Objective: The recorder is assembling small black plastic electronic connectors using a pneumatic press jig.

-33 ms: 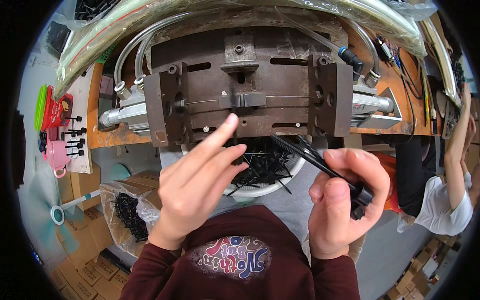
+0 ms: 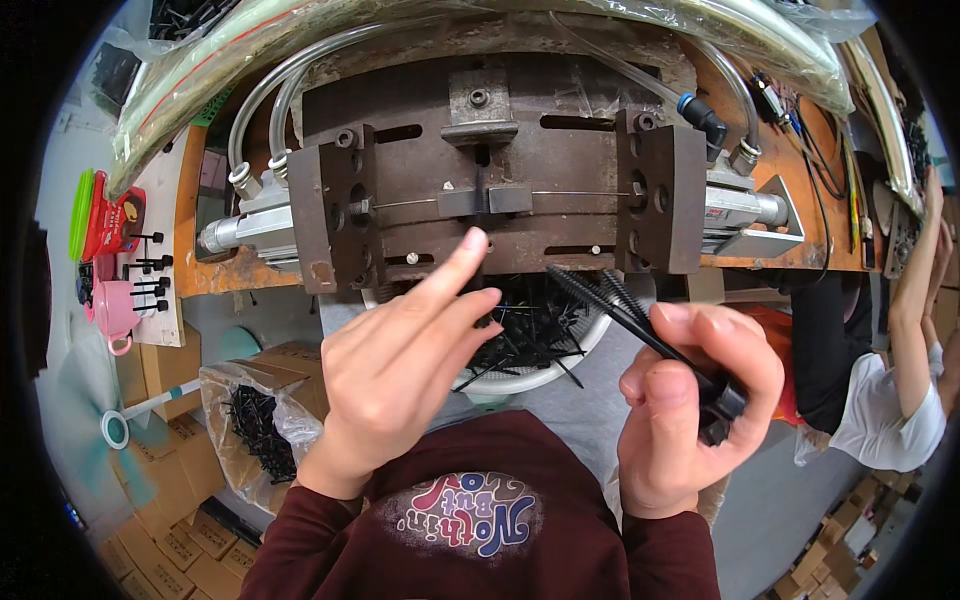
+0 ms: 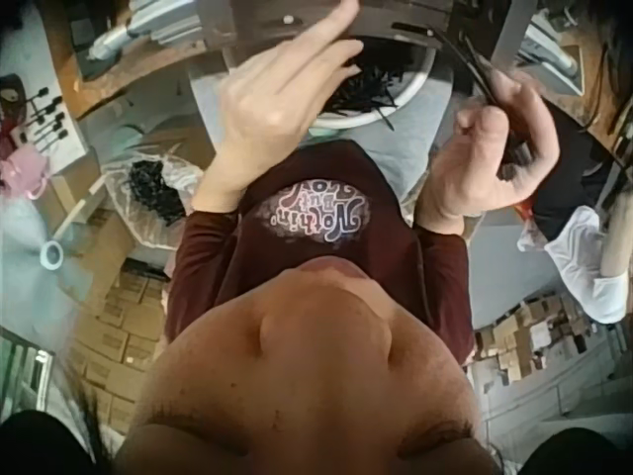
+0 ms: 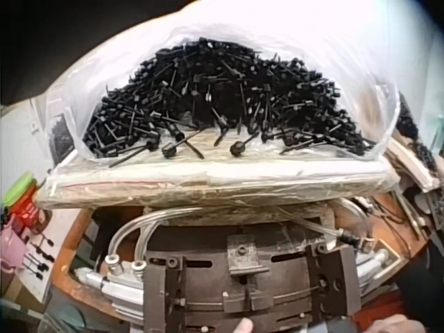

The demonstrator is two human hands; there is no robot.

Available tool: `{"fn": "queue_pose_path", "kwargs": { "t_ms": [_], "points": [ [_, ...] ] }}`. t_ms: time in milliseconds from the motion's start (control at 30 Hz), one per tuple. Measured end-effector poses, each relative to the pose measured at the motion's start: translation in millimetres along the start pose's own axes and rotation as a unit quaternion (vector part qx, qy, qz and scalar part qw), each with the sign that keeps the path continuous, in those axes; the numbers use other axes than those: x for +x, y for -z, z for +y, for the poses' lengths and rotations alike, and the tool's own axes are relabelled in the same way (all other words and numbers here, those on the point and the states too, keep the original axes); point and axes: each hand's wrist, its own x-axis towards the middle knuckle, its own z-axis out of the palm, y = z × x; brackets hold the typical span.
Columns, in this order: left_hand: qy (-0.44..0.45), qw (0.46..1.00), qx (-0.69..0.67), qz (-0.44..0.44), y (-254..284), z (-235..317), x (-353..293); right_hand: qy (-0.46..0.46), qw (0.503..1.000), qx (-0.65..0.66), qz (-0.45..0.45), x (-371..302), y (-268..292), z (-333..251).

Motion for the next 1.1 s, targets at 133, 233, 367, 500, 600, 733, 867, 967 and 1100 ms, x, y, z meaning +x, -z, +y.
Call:
{"fn": "queue_pose_path", "kwargs": {
  "t_ms": [133,233,367,500,600,733,867,967,1100],
  "points": [
    [-0.03,0.994,0.101,-0.016,-4,3,11,0.131,0.983,-0.123,-0.026,2,11,8],
    [-0.028,0.992,0.118,-0.024,-3,4,19,0.2,0.954,-0.214,-0.063,5,17,4],
    [-0.023,0.992,0.117,-0.04,-1,6,23,0.247,0.912,-0.318,-0.072,6,19,-3],
    [-0.012,0.998,0.052,-0.028,3,1,20,0.277,0.876,-0.376,-0.117,7,12,-1],
    [0.024,0.985,-0.169,-0.033,11,6,15,0.276,0.872,-0.356,-0.192,9,10,3],
    [0.04,0.948,-0.315,-0.027,17,17,12,0.306,0.87,-0.286,-0.259,8,-7,13],
    [0.046,0.963,-0.262,-0.026,23,18,11,0.347,0.862,-0.279,-0.241,11,-9,23],
    [0.03,0.991,-0.129,0.005,19,14,7,0.354,0.85,-0.324,-0.218,19,2,26],
    [-0.022,1.0,0.007,-0.006,7,3,11,0.317,0.856,-0.373,-0.162,16,5,23]
  ]
}}
